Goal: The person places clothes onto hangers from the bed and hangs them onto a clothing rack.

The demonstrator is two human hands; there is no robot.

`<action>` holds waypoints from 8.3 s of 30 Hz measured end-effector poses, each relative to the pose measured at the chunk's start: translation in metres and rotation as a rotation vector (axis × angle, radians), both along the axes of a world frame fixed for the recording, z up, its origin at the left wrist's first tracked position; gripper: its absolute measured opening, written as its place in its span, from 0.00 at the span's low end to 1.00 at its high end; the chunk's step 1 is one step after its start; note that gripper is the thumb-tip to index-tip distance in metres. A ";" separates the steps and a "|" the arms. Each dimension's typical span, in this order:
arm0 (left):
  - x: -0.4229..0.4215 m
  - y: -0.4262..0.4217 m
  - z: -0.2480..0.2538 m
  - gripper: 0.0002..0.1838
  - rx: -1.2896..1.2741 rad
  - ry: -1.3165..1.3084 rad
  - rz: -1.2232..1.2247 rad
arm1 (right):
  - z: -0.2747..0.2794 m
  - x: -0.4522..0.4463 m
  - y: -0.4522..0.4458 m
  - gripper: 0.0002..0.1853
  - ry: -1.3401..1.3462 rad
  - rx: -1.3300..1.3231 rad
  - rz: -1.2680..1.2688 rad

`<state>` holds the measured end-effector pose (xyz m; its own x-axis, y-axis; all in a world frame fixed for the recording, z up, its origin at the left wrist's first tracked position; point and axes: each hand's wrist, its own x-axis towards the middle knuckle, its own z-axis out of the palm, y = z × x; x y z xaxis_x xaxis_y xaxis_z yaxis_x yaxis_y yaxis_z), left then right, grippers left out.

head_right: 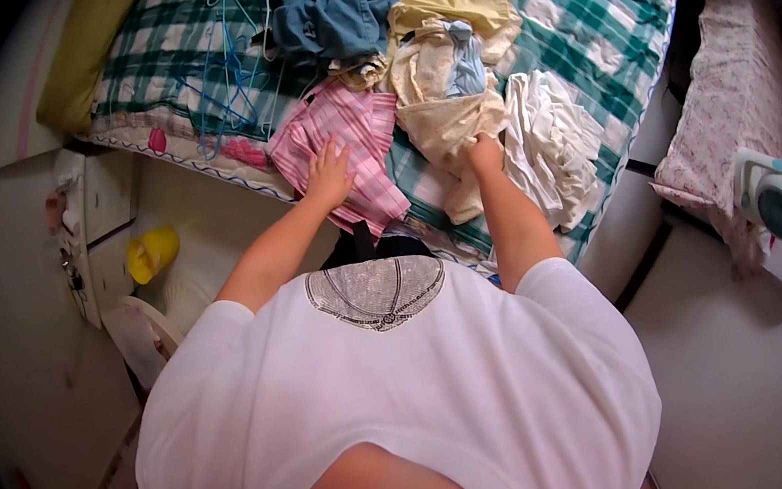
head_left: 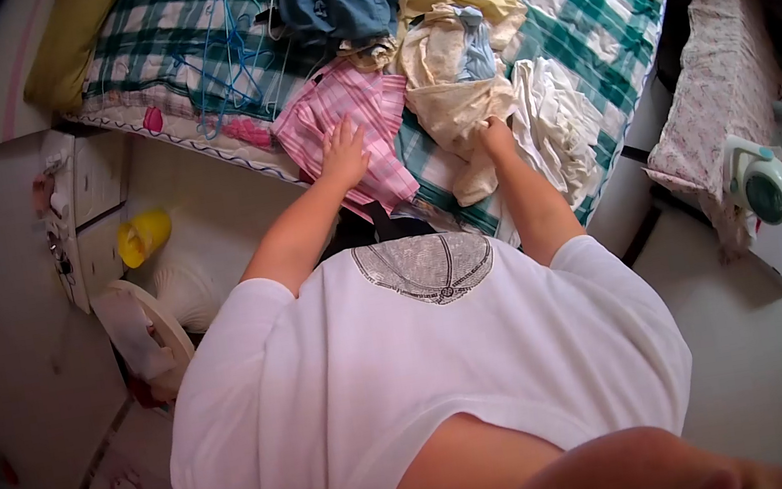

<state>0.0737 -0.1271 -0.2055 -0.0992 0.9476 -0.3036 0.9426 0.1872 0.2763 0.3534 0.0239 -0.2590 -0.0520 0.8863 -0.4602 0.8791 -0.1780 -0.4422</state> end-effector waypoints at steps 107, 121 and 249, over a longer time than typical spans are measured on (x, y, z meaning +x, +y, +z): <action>-0.181 0.111 0.270 0.12 -0.056 -1.206 -0.605 | 0.192 -0.219 -0.068 0.22 0.388 0.263 0.738; -0.211 0.115 0.230 0.07 0.115 -0.635 -1.002 | 0.271 -0.154 -0.071 0.06 0.033 0.706 0.975; -0.103 0.146 0.119 0.26 -0.257 -0.978 -0.751 | 0.302 -0.091 -0.069 0.07 0.508 -0.062 0.301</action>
